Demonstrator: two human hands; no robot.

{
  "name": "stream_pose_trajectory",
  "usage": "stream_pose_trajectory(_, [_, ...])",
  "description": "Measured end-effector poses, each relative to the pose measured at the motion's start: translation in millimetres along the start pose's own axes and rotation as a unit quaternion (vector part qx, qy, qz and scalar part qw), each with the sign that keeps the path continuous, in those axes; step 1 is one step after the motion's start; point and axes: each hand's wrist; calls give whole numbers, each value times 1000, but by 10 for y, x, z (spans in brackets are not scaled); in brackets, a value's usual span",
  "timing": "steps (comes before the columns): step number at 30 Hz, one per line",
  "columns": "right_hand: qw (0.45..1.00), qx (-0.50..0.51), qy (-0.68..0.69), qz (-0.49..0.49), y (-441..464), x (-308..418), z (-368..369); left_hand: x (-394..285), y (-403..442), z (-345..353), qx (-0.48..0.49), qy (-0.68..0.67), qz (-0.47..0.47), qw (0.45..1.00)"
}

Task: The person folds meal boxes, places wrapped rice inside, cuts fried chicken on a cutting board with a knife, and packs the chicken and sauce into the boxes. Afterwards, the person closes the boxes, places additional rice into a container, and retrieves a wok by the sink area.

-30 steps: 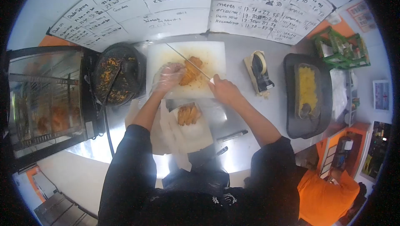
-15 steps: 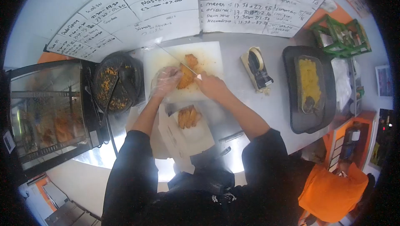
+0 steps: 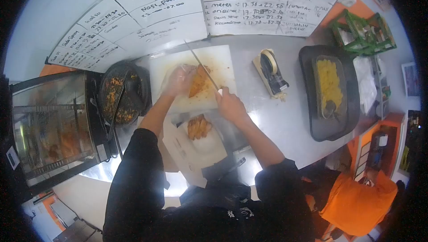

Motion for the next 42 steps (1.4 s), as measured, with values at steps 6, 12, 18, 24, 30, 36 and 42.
stream_pose_trajectory(6, [999,-3,-31,-33,-44,-9,-98,-18,-72,83,-26,-22,-72,997])
stream_pose_trajectory(12, [996,3,-86,-18,-24,-159,-66,23,-99,127,-27,-9,-69,997])
stream_pose_trajectory(18, [999,5,-50,-15,-38,-174,14,108,-96,203,-44,77,-11,996])
stream_pose_trajectory(24, [996,-7,-84,-41,-34,-136,17,315,-30,401,-25,202,6,979])
stream_pose_trajectory(30, [998,-21,-48,-47,116,-104,131,143,-96,200,-48,183,86,978])
stream_pose_trajectory(36, [999,-17,-43,-23,182,3,167,107,-50,192,24,143,-68,987])
stream_pose_trajectory(42, [1000,5,12,-19,193,-158,125,-61,-58,54,11,35,-80,996])
Point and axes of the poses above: each hand's wrist, its own y-axis towards the middle knuckle, its own z-axis out of the palm, x = y × z, and after that the axes turned 3 degrees about y, right-handed
